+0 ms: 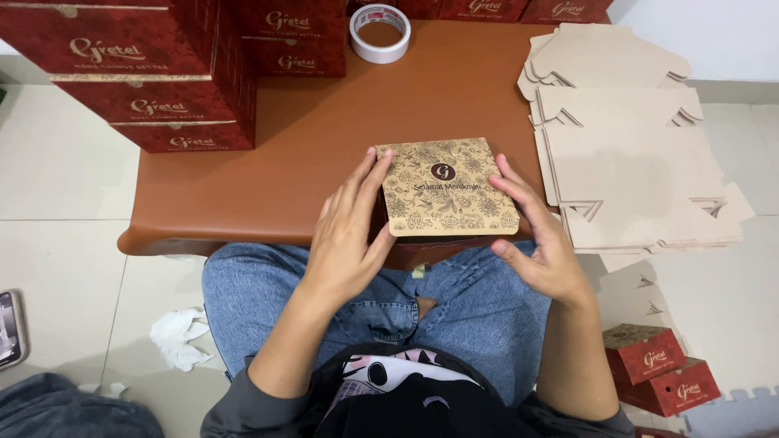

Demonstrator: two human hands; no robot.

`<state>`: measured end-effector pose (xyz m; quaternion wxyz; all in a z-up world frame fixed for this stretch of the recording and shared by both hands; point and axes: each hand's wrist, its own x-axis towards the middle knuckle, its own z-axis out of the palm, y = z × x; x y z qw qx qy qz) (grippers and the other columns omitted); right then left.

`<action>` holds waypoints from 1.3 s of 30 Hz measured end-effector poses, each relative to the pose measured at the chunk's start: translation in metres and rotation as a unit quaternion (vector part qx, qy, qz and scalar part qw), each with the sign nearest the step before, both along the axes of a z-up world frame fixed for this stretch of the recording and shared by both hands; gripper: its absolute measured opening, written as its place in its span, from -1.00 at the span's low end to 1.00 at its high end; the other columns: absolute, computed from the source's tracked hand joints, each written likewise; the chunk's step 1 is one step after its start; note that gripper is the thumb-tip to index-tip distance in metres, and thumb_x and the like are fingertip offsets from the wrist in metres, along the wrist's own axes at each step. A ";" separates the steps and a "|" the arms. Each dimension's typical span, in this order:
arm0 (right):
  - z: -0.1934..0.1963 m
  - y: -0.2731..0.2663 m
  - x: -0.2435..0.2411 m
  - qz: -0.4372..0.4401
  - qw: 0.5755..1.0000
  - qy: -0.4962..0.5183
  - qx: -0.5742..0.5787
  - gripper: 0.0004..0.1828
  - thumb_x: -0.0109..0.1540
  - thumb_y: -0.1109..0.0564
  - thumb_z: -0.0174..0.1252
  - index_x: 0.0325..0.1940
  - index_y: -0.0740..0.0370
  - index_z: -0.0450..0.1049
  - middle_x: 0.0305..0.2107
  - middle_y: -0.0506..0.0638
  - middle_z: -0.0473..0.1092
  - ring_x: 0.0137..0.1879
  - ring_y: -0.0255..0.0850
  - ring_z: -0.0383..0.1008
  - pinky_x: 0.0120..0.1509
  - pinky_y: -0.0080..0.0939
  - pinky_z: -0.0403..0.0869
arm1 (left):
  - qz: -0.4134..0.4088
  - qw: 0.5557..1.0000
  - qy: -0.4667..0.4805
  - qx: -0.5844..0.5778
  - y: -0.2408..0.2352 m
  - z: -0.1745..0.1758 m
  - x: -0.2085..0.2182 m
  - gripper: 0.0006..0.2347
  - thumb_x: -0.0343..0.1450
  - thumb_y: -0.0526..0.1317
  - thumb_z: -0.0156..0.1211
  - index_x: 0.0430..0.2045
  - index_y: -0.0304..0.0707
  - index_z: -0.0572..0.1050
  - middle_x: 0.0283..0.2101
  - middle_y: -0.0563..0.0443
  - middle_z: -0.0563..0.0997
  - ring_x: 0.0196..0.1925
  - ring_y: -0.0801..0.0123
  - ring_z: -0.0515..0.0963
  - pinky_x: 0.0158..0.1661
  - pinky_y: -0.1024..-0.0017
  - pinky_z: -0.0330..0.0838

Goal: The person folds flat cardboard pieces into small rectangular boxes, tucking the flaps to secure the shape. They then place the finished boxes onto a stack of similar boxes on the table.

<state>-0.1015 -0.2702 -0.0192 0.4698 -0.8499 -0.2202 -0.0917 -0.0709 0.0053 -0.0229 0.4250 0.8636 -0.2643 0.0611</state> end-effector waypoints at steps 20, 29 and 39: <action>-0.005 0.009 -0.002 -0.039 0.995 -0.073 -0.062 -0.36 0.31 0.09 -0.08 0.50 0.18 0.07 0.46 0.25 0.00 0.57 0.19 0.00 0.59 0.39 0.08 | -0.105 0.994 0.041 -0.008 0.008 0.017 0.014 -0.30 0.42 -0.13 0.05 0.48 -0.08 -0.12 0.54 -0.35 -0.26 0.54 -0.36 -0.11 0.34 -0.33 -0.06; -0.003 0.013 -0.005 -0.049 0.994 -0.080 -0.056 -0.53 0.44 -0.01 -0.13 0.40 0.22 0.20 0.45 0.29 0.05 0.60 0.15 0.06 0.64 0.18 0.13 | -0.151 0.980 -0.013 -0.126 0.001 -0.007 0.009 -0.64 0.60 -0.07 -0.08 0.29 -0.10 0.26 0.54 -0.16 -0.06 0.64 -0.14 -0.26 0.52 -0.19 -0.15; -0.009 0.008 -0.006 -0.027 0.995 -0.079 -0.054 -0.62 0.41 0.10 -0.07 0.28 0.24 0.39 0.47 0.30 0.02 0.60 0.12 0.05 0.65 0.11 0.15 | -0.138 0.971 -0.108 -0.165 0.000 -0.031 0.006 -0.77 0.59 -0.27 0.03 0.14 -0.12 0.47 0.46 -0.15 0.19 0.61 -0.27 -0.06 0.54 -0.21 0.05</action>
